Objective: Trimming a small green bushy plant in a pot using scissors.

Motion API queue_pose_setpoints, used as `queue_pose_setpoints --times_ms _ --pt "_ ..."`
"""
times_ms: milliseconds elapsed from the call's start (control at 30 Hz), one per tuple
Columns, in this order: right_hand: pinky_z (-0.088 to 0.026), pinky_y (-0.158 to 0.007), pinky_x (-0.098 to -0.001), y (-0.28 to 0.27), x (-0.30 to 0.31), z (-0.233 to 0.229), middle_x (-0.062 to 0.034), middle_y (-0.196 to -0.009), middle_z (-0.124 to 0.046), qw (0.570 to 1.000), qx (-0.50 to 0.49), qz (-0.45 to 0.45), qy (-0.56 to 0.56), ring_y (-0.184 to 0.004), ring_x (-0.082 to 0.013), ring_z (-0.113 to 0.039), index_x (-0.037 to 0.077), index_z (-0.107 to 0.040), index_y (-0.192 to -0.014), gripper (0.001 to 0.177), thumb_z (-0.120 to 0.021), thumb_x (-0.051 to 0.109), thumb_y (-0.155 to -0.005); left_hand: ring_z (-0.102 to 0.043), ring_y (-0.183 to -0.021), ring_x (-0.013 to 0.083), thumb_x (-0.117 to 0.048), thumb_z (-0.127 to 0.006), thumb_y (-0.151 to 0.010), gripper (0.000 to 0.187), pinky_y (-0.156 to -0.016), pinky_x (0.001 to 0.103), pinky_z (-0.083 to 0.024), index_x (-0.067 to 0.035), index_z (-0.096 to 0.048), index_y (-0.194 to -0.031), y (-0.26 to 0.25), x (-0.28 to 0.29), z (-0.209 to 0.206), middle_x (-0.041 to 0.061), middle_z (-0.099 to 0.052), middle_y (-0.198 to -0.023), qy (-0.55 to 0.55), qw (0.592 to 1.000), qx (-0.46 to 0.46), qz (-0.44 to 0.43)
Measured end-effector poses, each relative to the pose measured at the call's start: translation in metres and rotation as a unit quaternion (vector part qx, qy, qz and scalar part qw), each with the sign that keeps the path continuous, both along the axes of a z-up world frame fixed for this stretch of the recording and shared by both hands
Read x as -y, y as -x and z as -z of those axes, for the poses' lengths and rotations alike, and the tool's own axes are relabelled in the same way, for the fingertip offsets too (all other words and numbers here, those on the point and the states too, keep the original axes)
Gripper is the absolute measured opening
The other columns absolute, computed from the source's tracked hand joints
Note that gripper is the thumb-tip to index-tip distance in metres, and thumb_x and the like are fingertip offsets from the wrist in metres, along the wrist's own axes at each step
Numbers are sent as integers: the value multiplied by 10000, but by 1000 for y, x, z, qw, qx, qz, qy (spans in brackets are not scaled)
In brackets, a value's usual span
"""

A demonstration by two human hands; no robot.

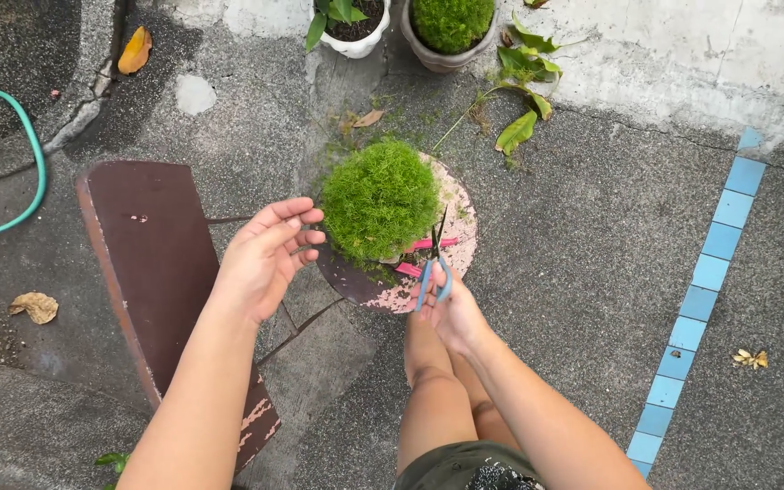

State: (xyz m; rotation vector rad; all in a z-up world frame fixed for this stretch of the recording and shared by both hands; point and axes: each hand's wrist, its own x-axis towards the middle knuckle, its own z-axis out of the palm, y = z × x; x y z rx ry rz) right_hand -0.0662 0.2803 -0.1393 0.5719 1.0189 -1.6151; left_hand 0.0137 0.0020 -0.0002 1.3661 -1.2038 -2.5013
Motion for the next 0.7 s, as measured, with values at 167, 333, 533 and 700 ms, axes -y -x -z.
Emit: queue_pose_setpoints --times_ms 167,333,533,700 --pt "-477 -599 -280 15 -9 31 -63 -848 -698 998 -47 -36 -9 -716 -183 -671 130 -552 -1124 338 -668 397 -953 -656 -949 171 -69 -521 -998 264 -811 335 -534 -45 -619 -1242 -1 0 3 72 -694 -1149 -5 1000 -2 1" --pt "-548 -646 -302 24 -21 45 -45 -840 -683 991 -112 -72 -17 -671 -164 -638 82 -575 -1198 378 -758 190 -885 -658 -949 168 -77 -524 -1001 264 -814 332 -539 -49 -621 -1244 -2 1 6 70 -695 -1151 -5 1000 2 -3" --pt "-551 -632 -297 40 -30 26 -53 -807 -676 998 -35 -53 3 -666 -169 -663 87 -587 -1163 333 -679 297 -922 -658 -945 168 -79 -524 -1001 269 -815 338 -540 -48 -616 -1252 -5 3 12 74 -699 -1163 -10 1000 6 -8" --pt "-543 -616 -288 50 -23 33 -33 -824 -667 990 -89 -112 -15 -666 -132 -637 64 -596 -1174 340 -747 189 -895 -659 -954 173 -79 -518 -1003 280 -825 343 -539 -42 -611 -1264 -8 3 14 82 -694 -1169 -6 1000 21 0"
